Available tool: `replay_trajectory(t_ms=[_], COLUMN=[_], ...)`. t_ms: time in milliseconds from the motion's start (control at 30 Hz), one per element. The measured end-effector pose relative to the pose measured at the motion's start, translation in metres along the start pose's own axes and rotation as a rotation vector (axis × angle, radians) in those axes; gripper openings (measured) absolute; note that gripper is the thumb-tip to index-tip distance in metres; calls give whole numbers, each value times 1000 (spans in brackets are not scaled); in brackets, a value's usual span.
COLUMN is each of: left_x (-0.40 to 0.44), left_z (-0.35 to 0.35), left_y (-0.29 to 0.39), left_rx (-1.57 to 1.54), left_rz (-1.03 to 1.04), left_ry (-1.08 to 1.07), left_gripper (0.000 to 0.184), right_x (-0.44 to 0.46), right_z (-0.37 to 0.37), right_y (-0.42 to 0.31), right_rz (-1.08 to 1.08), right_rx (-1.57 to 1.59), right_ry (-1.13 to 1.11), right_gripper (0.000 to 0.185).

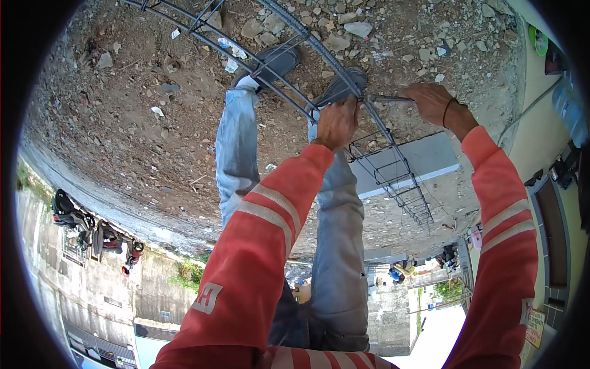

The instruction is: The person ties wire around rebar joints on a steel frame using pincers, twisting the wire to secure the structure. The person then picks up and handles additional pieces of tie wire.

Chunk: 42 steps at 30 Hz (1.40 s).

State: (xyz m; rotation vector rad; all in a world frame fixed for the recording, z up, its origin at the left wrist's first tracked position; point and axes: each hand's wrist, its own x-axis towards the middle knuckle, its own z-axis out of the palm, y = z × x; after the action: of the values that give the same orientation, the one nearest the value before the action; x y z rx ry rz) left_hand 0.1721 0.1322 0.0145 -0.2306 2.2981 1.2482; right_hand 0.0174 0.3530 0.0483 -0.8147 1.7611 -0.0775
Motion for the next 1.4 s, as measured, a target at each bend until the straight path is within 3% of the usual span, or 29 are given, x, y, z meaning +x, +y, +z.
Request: replay_trajectory(t_ms=[167,267,333,433,500,567,600,667,700,800,867,900,967,1000,1067,1100,1167,1200,1267,1400], left_x=[1,2,2,0,0,0,0,0,0,4,1,1,3,3,5,5,5,5,6,9], left_z=[-3,-2,-5,-9,-9,-10,-12,-12,-11,-9,-8,-9,-12,-13,-15,-16,-16,-11,-6,-2], left_y=[-7,-8,-5,-4,-6,-6,-5,-1,-3,-9,-8,-8,-7,-5,-3,-3,-3,-7,-10,-11], left_rx=[-3,-37,-30,-59,-65,-83,-61,-46,-53,-54,-55,-76,-92,-77,-69,-85,-105,-101,-104,-149], left_rz=[37,55,31,46,55,58,35,12,29,35,29,39,53,31,5,-10,-22,-1,18,17], left_ry=[-7,-23,-57,-49,-33,-19,-59,-102,-85,-83,-112,-104,-93,-116,-131,-146,-164,-138,-115,-104], left_gripper=[21,20,19,17,17,16,16,15,15,16,16,16,16,16,17,17,18,18,18,18], right_x=[-10,-23,-20,-15,-13,-24,-31,-43,-48,-55,-61,-60,-51,-48,-46,-44,-44,-50,-63,-55], right_z=[-24,-30,-35,-41,-25,0,1,1,-2,-17,-18,-26,-47,-51,-57,-61,-68,-57,-20,-8], right_y=[-26,-43,-44,-40,-27,-30,-35,-48,-50,-54,-55,-54,-49,-47,-40,-44,-58,-59,-57,-56], right_rz=[38,32,273,470,440,180,182,130,129,88,233,236,342,344,528,530,515,519,224,363], right_rx=[-75,-48,839,979,923,99,95,-466,-469,-506,-233,-231,500,500,1041,1035,548,545,-320,-481], right_ry=[-40,55,-484,-611,-677,0,-8,581,579,515,148,147,-299,-296,-640,-643,-459,-460,55,50], right_gripper=[40,26,34,35,37,39,39,42,42,41,40,40,38,38,41,41,60,60,65,59])
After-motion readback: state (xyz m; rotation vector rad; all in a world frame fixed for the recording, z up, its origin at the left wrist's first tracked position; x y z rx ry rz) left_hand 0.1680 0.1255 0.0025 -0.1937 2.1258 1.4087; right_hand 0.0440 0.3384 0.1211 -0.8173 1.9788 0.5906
